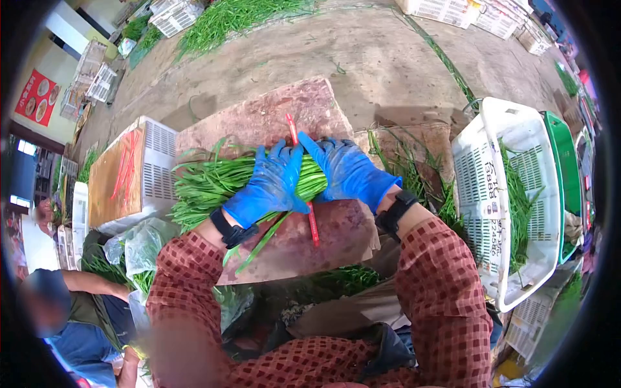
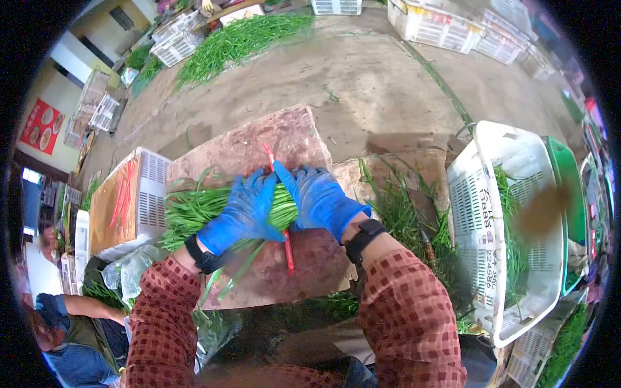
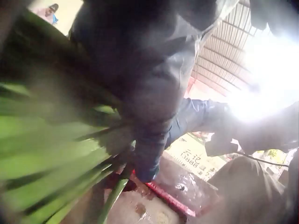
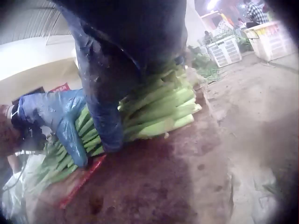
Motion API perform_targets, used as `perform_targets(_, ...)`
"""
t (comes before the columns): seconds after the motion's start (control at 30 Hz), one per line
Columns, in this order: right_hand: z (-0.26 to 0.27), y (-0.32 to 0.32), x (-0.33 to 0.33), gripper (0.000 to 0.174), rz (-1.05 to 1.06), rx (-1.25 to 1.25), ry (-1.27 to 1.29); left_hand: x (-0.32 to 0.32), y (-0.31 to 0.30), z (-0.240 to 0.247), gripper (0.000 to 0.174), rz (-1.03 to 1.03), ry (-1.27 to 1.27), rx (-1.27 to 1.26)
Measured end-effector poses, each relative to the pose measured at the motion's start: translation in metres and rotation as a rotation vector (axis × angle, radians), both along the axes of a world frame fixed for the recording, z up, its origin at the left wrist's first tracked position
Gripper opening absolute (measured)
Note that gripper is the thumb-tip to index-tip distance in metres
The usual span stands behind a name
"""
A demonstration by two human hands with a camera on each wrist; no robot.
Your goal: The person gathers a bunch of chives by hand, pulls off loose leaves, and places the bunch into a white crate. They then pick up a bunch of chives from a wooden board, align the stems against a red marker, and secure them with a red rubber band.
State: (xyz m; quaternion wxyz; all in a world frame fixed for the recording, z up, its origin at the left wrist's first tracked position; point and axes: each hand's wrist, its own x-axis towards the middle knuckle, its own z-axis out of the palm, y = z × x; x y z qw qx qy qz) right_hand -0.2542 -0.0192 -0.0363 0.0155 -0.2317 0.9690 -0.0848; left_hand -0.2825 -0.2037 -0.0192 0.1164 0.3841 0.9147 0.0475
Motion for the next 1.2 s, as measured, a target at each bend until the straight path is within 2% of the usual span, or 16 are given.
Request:
perform_targets(0.07,-0.006,0.0,0.004,0.094,0.014,-0.032,0.029,0.006,-0.008,-0.002,0.114,-0.096,0.363,0.052)
perform_targets(0.17,-0.012,-0.002,0.001,0.075,-0.004,0.034,0.105,-0.01,-0.01,-0.016,0.095,-0.057,0.199,0.086)
perform_targets(0.23,-0.008,-0.002,0.004,0.078,-0.011,0.095,0.108,-0.017,-0.008,-0.019,0.075,-0.089,0.109,0.129)
perform_targets(0.33,0.019,0.004,0.005,0.089,-0.012,0.209,-0.073,-0.02,-0.009,-0.02,0.074,-0.114,0.113,0.144)
perform_targets(0.4,0.024,0.019,0.011,0.107,0.068,-0.138,0.189,-0.017,-0.01,-0.022,0.073,-0.087,0.105,0.184)
perform_targets(0.53,0.081,0.066,0.054,0.091,-0.059,-0.256,0.23,-0.02,-0.008,-0.014,0.079,-0.045,0.036,0.037)
perform_targets(0.6,0.103,0.094,0.088,0.075,-0.22,-0.51,0.069,-0.019,-0.011,-0.017,0.086,-0.078,0.07,0.072)
perform_targets(0.67,0.12,0.115,0.125,0.058,-0.374,-0.556,0.056,-0.019,-0.009,-0.009,0.091,-0.056,0.028,0.04)
perform_targets(0.7,0.118,0.127,0.142,0.058,-0.372,-0.556,0.064,-0.023,-0.009,-0.01,0.093,-0.083,-0.025,0.061)
perform_targets(0.77,0.114,0.141,0.17,0.049,-0.588,-0.873,-0.167,-0.026,-0.01,-0.008,0.095,-0.112,-0.088,0.08)
perform_targets(0.8,0.117,0.135,0.183,0.049,-0.584,-0.872,-0.161,-0.026,-0.011,-0.007,0.095,-0.111,-0.081,0.082)
perform_targets(0.87,0.125,0.12,0.201,0.04,-0.624,-1.183,-0.34,-0.03,-0.011,-0.007,0.092,-0.11,-0.171,0.083)
perform_targets(1.0,0.106,0.094,0.186,0.031,-0.602,-1.109,-0.5,-0.033,-0.016,-0.015,0.079,-0.128,-0.221,0.158)
perform_targets(1.07,0.094,0.075,0.163,0.026,-0.482,-0.929,-0.522,-0.035,-0.017,-0.021,0.075,-0.149,-0.227,0.2)
perform_targets(1.13,0.053,0.056,0.145,0.023,-0.465,-1.374,-0.742,-0.032,-0.018,-0.014,0.071,-0.154,-0.201,0.201)
perform_targets(1.2,0.024,0.036,0.126,0.023,-0.444,-1.459,-0.833,-0.031,-0.017,-0.012,0.068,-0.139,-0.23,0.207)
